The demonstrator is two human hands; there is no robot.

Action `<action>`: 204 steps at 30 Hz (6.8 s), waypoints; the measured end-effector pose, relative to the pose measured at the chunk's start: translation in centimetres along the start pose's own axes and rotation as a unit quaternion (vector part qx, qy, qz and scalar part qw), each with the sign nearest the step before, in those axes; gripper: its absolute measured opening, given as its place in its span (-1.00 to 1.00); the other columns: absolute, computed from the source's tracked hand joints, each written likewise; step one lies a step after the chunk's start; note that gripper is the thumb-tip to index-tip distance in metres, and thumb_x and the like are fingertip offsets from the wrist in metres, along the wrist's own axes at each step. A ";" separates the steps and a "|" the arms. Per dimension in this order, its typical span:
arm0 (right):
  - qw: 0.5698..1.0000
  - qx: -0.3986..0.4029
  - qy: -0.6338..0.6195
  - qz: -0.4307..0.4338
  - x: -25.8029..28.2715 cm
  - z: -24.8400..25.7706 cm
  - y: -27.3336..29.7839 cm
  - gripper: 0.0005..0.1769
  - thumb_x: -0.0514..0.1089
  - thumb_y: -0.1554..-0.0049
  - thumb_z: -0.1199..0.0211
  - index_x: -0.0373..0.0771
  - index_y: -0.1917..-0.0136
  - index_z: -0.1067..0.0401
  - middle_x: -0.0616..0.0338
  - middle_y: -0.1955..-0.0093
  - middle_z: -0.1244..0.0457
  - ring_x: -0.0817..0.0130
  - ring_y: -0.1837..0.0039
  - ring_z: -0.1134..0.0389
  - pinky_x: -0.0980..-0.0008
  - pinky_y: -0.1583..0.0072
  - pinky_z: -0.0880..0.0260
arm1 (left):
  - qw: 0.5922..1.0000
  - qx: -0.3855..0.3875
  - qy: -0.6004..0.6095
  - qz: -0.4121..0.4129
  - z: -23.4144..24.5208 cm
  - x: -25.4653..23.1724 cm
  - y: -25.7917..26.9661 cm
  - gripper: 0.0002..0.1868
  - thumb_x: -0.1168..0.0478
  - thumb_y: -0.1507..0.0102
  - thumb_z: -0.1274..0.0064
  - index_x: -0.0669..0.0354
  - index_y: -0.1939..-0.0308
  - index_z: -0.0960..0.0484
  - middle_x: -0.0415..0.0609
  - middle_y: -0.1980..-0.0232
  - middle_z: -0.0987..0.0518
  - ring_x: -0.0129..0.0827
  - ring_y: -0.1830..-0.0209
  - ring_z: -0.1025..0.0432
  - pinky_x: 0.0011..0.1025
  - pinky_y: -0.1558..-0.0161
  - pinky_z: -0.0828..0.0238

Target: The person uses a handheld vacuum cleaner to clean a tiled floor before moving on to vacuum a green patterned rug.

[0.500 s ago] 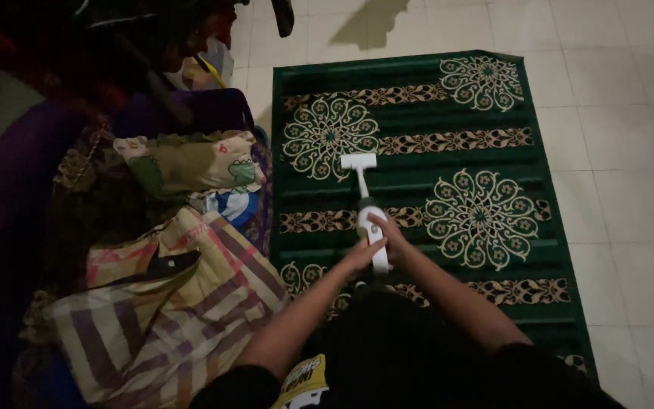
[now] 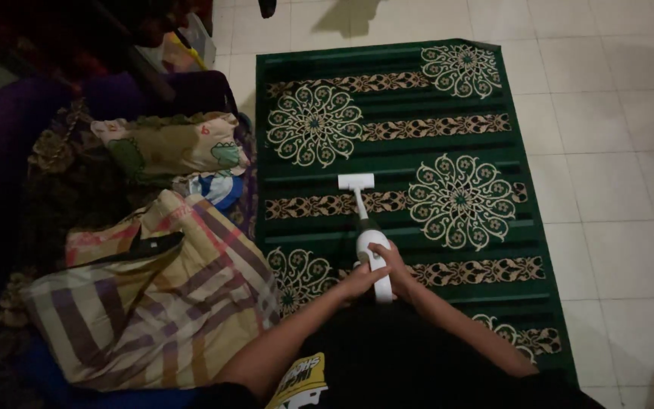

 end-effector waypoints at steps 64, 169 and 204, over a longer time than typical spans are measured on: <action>0.998 -0.027 -0.041 0.032 5.2 8.1 -3.8 -0.48 0.06 -0.09 -0.28 -0.22 -0.23 -0.33 0.15 0.10 -0.26 0.31 0.12 -0.32 0.26 0.06 -0.37 | 0.999 0.035 -0.016 0.027 -5.0 -3.1 -9.1 -0.31 -0.05 -0.31 -0.11 0.23 -0.40 -0.29 -0.04 -0.17 -0.57 -0.35 -0.06 -0.53 -0.32 -0.06 -0.51; 0.999 0.006 -0.007 0.045 20.0 26.3 -18.0 -0.51 0.02 -0.06 -0.30 -0.16 -0.21 -0.30 0.08 0.01 -0.25 0.20 0.02 -0.36 0.16 0.01 -0.43 | 0.992 -0.068 -0.102 -0.026 -12.5 -5.5 -36.7 -0.42 -0.08 -0.26 -0.11 0.24 -0.22 -0.55 0.01 0.00 -0.65 -0.28 0.10 -0.57 -0.28 0.12 -0.53; 0.988 -0.079 -0.114 0.063 18.9 29.9 -9.0 -0.53 -0.01 -0.11 -0.26 -0.10 -0.25 -0.27 0.14 0.04 -0.28 0.29 0.06 -0.36 0.25 0.04 -0.39 | 0.985 0.043 -0.166 -0.024 -19.5 -5.1 -33.3 -0.39 0.02 -0.24 -0.05 0.23 -0.31 -0.43 -0.05 -0.10 -0.59 -0.35 -0.06 -0.50 -0.35 -0.07 -0.49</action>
Point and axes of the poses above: each hand's wrist, its own y-axis away from the middle knuckle, its own z-axis out of the back of the hand, x = y × z, the point moved 3 cm from there along -y, towards the middle knuckle
